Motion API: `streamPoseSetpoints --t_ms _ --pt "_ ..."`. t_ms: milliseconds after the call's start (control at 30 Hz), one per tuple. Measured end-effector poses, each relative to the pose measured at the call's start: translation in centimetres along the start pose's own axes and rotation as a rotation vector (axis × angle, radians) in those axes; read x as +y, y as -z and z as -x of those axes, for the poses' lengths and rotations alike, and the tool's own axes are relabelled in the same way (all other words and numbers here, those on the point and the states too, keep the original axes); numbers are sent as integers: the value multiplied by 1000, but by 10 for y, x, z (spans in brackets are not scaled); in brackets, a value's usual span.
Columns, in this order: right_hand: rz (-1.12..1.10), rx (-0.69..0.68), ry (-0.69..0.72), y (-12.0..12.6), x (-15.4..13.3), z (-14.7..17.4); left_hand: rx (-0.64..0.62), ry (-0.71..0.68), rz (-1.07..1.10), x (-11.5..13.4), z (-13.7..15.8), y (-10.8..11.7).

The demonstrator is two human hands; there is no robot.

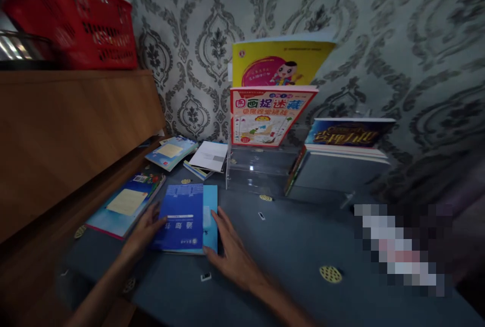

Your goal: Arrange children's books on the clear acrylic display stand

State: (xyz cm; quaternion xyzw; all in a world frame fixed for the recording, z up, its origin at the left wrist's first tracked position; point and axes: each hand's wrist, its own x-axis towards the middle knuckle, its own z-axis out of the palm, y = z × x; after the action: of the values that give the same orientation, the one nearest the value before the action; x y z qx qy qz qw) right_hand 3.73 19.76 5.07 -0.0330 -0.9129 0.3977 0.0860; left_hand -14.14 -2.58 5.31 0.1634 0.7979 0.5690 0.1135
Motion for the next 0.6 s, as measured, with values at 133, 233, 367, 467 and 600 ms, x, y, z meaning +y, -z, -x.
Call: streamPoseSetpoints --t_ms 133,233,367,467,600 --pt "42 11 30 -2 3 -1 -60 -186 -335 -16 5 -24" --pt "95 3 87 -7 6 -4 -66 -241 -494 -17 11 -30" --pt "120 -7 62 -11 2 -7 -116 -295 -517 -8 2 -17" --pt "117 -31 40 -8 -7 -8 -119 -365 -524 0 -19 -4" --pt "80 -34 5 -3 -18 -9 99 -474 -757 18 -61 3"
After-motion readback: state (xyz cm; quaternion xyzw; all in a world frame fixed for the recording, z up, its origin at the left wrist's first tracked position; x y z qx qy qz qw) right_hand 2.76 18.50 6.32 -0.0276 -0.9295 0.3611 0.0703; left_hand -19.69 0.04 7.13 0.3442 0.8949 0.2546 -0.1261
